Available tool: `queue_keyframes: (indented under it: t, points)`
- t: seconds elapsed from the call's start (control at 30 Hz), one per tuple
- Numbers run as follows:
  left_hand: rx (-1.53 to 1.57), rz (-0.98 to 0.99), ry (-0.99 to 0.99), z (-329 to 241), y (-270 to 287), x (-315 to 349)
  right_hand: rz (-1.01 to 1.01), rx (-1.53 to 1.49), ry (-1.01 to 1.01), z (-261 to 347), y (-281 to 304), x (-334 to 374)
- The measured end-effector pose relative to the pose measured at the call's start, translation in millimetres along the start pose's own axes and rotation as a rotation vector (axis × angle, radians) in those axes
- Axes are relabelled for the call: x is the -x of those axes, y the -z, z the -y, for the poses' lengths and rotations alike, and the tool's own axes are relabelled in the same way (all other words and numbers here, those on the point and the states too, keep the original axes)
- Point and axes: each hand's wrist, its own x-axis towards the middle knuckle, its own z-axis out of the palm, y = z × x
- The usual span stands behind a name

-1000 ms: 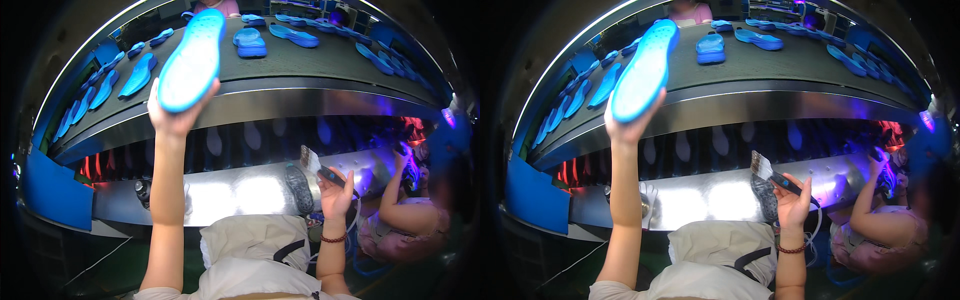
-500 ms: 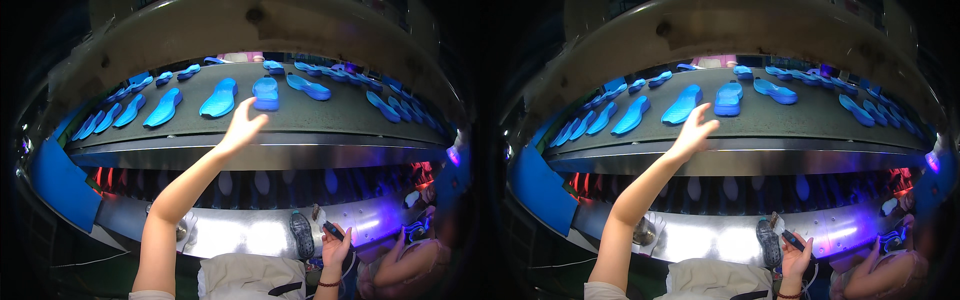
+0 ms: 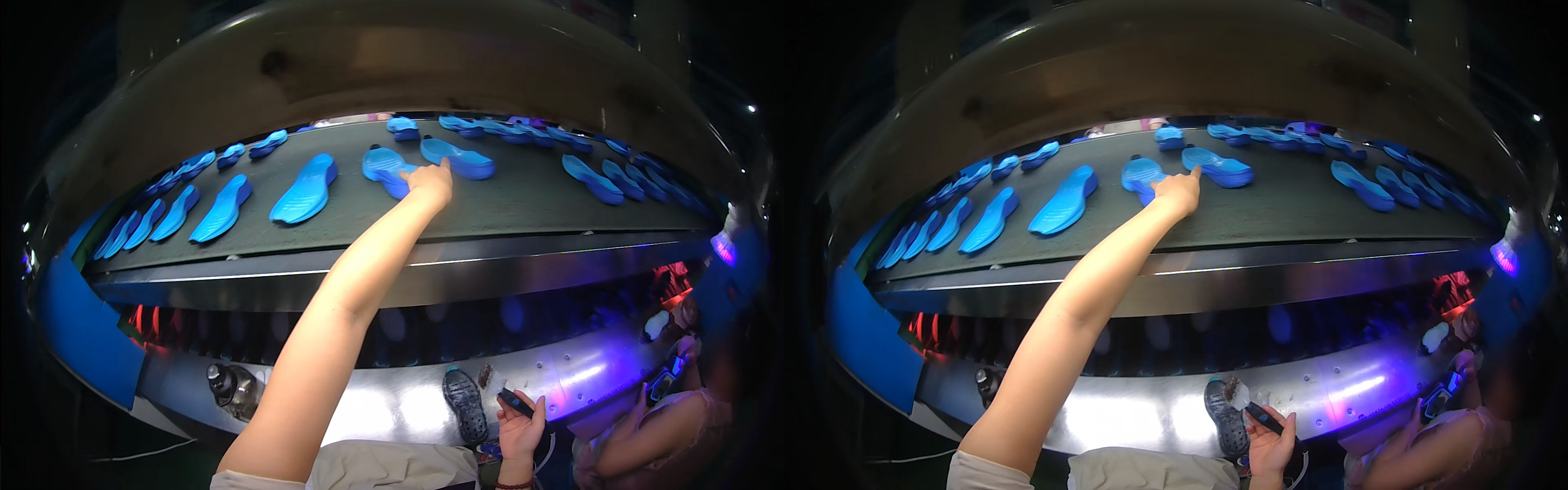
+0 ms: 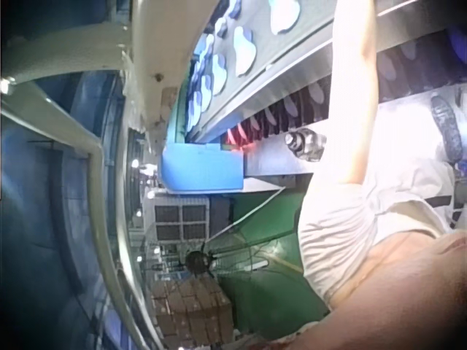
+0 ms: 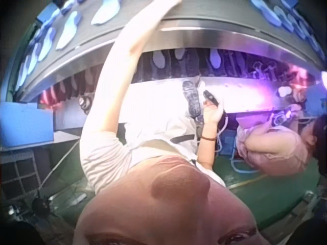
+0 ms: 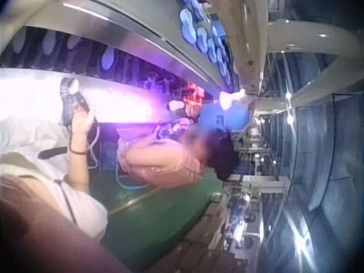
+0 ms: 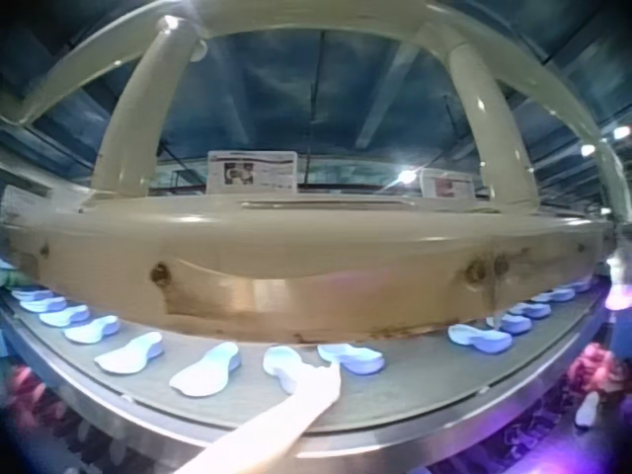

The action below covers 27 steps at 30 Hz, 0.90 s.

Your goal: The person applies a liquid substance to blue shoe soles using a brush, then places each finished sole onto a moving conveyor belt.

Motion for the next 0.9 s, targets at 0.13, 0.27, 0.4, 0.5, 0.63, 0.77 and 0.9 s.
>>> queue_keyframes:
  t: [0.13,0.27,0.4,0.5,0.63,0.77,0.9]
  points:
    - [0.131,-0.071,0.044,-25.3,-21.4,-31.6,-0.017,0.006,-0.047,0.3,9.9,-9.2]
    - [-0.116,-0.111,-0.044,-30.7,-35.2,-30.5,-0.011,0.034,-0.053,-0.3,31.4,-18.2]
    - [-0.026,-0.127,-0.057,-34.3,-31.5,-31.4,-0.007,0.055,-0.085,0.3,32.8,-20.3]
    - [0.041,-0.156,-0.062,-27.9,-25.6,-28.5,0.05,0.034,-0.095,-4.4,23.3,-16.9]
    - [0.075,-0.036,-0.146,-24.2,-6.7,-2.0,0.144,0.056,-0.113,6.8,9.7,-10.9]
    - [0.233,0.007,-0.348,-15.1,15.9,42.0,0.182,0.098,-0.059,24.5,16.0,-6.6]
    - [0.095,-0.192,-0.339,47.7,20.2,74.4,0.194,-0.001,-0.06,24.8,15.8,-0.3]
